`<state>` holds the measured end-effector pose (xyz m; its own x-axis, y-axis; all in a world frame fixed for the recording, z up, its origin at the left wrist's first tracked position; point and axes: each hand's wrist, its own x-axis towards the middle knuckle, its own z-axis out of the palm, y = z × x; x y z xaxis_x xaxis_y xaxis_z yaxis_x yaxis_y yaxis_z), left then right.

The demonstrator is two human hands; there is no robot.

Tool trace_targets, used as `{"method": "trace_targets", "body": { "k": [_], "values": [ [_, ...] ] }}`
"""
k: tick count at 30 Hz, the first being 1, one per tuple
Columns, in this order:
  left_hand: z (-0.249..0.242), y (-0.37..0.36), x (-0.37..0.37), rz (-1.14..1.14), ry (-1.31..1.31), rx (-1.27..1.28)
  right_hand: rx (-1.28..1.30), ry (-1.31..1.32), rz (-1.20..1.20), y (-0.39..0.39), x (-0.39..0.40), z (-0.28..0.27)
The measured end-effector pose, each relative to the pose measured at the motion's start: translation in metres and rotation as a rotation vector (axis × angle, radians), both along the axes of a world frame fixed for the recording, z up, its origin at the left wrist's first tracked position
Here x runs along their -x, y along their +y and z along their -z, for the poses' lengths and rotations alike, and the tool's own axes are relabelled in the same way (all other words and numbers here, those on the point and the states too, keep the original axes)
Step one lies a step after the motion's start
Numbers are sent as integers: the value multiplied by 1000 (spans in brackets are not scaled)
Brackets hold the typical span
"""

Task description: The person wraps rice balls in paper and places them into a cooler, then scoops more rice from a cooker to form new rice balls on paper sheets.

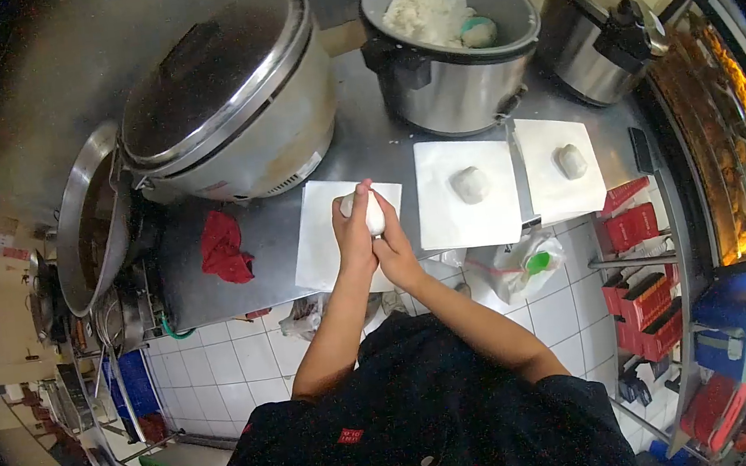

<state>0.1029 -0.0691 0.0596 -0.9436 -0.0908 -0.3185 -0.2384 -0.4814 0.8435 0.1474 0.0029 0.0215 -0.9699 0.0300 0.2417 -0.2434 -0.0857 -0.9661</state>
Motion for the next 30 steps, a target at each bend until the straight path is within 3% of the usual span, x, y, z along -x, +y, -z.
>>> {"method": "trace_targets", "body": {
  "k": [2, 3, 8, 11, 14, 16, 17, 18, 19, 21, 22, 23, 24, 25, 28, 30],
  "values": [
    [10, 16, 3, 30, 53, 11, 137, -113, -84, 19, 2, 2],
    [13, 25, 2, 36, 54, 22, 12, -102, -36, 30, 4, 1],
    [37, 60, 2, -74, -29, -99, -81, -160, -92, 78, 3, -7],
    [41, 78, -4, -94, 28, -37, -90, -389, -182, 96, 2, -9],
    [40, 81, -12, -73, -73, -56, -274, -444, -237, 106, -1, -2],
    [48, 80, -11, -43, -156, -85, -583, -552, -203, 107, -1, 5],
    [61, 77, -8, 2, -151, 106, -588, -564, -208, 110, -1, 11],
    [68, 76, -5, 47, -145, 296, -758, -561, -231, 115, 0, 15],
    [77, 76, -2, 42, -158, 290, -928, -554, -258, 120, 2, 20],
    [91, 74, 4, 77, -163, 569, -1109, -562, -234, 142, 1, 24],
    [94, 71, 8, 73, -178, 564, -1006, -495, -8, 155, 7, 58],
    [94, 70, 11, 98, -277, 347, -1043, -355, 296, 169, 15, 103],
    [92, 69, 14, 121, -371, 127, -987, -500, 325, 187, 29, 79],
    [77, 68, 16, 230, -440, -67, -964, -481, 389, 195, 38, 63],
    [74, 63, 22, 377, -461, -312, -1071, -523, 215, 207, 62, 63],
    [64, 63, 22, 394, -451, -320, -1165, -620, 139, 202, 76, 53]
  ]
}}
